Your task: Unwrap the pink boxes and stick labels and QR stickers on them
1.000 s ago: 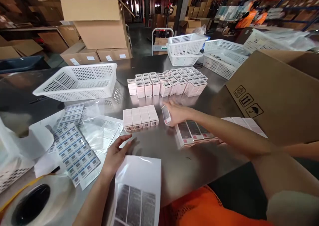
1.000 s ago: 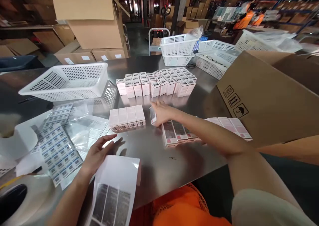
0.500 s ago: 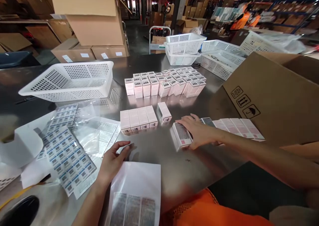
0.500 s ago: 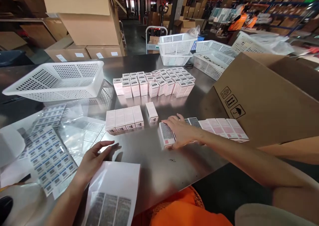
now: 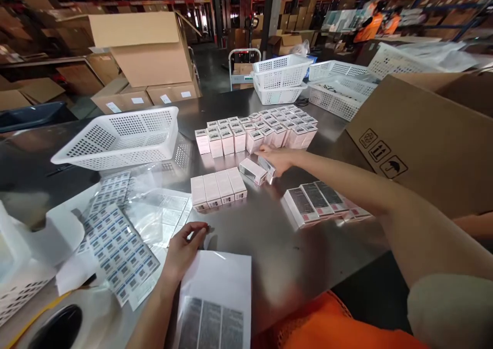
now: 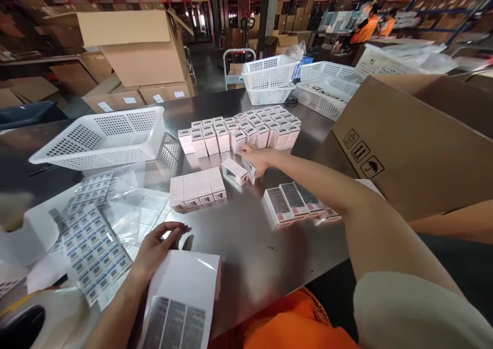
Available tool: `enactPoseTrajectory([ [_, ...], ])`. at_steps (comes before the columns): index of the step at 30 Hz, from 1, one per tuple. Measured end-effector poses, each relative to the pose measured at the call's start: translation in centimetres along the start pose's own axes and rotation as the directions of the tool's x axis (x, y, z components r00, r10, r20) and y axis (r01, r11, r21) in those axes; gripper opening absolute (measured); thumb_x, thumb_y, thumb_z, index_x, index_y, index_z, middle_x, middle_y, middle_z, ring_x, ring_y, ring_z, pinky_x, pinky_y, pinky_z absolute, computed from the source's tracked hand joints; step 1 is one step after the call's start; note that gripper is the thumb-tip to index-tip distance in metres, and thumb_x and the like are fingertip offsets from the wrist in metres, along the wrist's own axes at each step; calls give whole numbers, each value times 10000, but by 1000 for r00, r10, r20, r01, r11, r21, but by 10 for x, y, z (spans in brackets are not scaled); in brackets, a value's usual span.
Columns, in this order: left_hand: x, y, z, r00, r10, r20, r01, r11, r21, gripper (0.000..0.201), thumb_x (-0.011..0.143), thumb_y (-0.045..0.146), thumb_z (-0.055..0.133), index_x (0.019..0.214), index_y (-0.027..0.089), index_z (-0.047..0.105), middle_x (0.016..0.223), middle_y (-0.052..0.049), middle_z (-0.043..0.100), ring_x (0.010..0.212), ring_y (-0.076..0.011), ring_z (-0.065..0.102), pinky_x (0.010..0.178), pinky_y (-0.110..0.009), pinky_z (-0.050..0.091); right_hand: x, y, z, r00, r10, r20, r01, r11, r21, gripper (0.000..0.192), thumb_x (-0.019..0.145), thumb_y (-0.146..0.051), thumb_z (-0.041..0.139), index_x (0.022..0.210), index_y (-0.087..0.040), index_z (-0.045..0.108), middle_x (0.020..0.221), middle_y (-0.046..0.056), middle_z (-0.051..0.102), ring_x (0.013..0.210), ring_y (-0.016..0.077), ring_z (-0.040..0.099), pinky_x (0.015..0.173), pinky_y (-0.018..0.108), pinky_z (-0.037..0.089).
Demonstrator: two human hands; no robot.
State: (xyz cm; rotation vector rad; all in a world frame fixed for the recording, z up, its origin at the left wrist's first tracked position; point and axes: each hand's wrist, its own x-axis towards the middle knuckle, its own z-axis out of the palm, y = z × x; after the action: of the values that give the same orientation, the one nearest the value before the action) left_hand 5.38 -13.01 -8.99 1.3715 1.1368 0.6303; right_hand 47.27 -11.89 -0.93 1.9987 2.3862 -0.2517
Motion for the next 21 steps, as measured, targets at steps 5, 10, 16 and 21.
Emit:
enactPoseTrajectory([
  [5, 1, -1, 1, 1000, 12, 2, -12, 1000, 10, 482, 666, 581, 774, 928, 180, 725, 944, -107, 766, 888, -257, 710, 749, -332, 547, 26, -21, 10, 985, -132, 112, 126, 990, 58, 1388, 381, -423, 915, 1561, -158, 234, 1576, 163, 225, 1417, 412, 291, 1147, 491, 329],
  [10, 2, 0, 2, 1000, 15, 12, -16, 1000, 22, 475, 652, 587, 775, 902, 187, 724, 956, -95, 762, 906, -246, 703, 776, -319, 529, 31, -31, 13, 981, -146, 126, 137, 988, 73, 1291, 422, -594, 883, 1524, -195, 340, 1499, 149, 389, 1332, 423, 376, 1128, 561, 324],
  [16, 0, 3, 1, 1000, 17, 23, -18, 999, 50, 476, 662, 589, 772, 909, 185, 728, 947, -84, 764, 870, -233, 694, 749, -307, 523, 20, -48, 19, 993, -99, 61, 92, 990, 106, 1167, 525, -545, 865, 1485, -96, 375, 1435, 200, 453, 1279, 396, 426, 1121, 517, 334],
  [21, -1, 2, -2, 999, -41, 26, 39, 996, 75, 554, 636, 620, 783, 957, 173, 725, 956, -95, 771, 672, -186, 656, 568, -278, 490, -21, -39, 5, 996, -10, 88, -4, 988, 154, 1455, 441, -673, 863, 1582, -155, 122, 1614, 194, 198, 1451, 443, 206, 1189, 573, 184],
])
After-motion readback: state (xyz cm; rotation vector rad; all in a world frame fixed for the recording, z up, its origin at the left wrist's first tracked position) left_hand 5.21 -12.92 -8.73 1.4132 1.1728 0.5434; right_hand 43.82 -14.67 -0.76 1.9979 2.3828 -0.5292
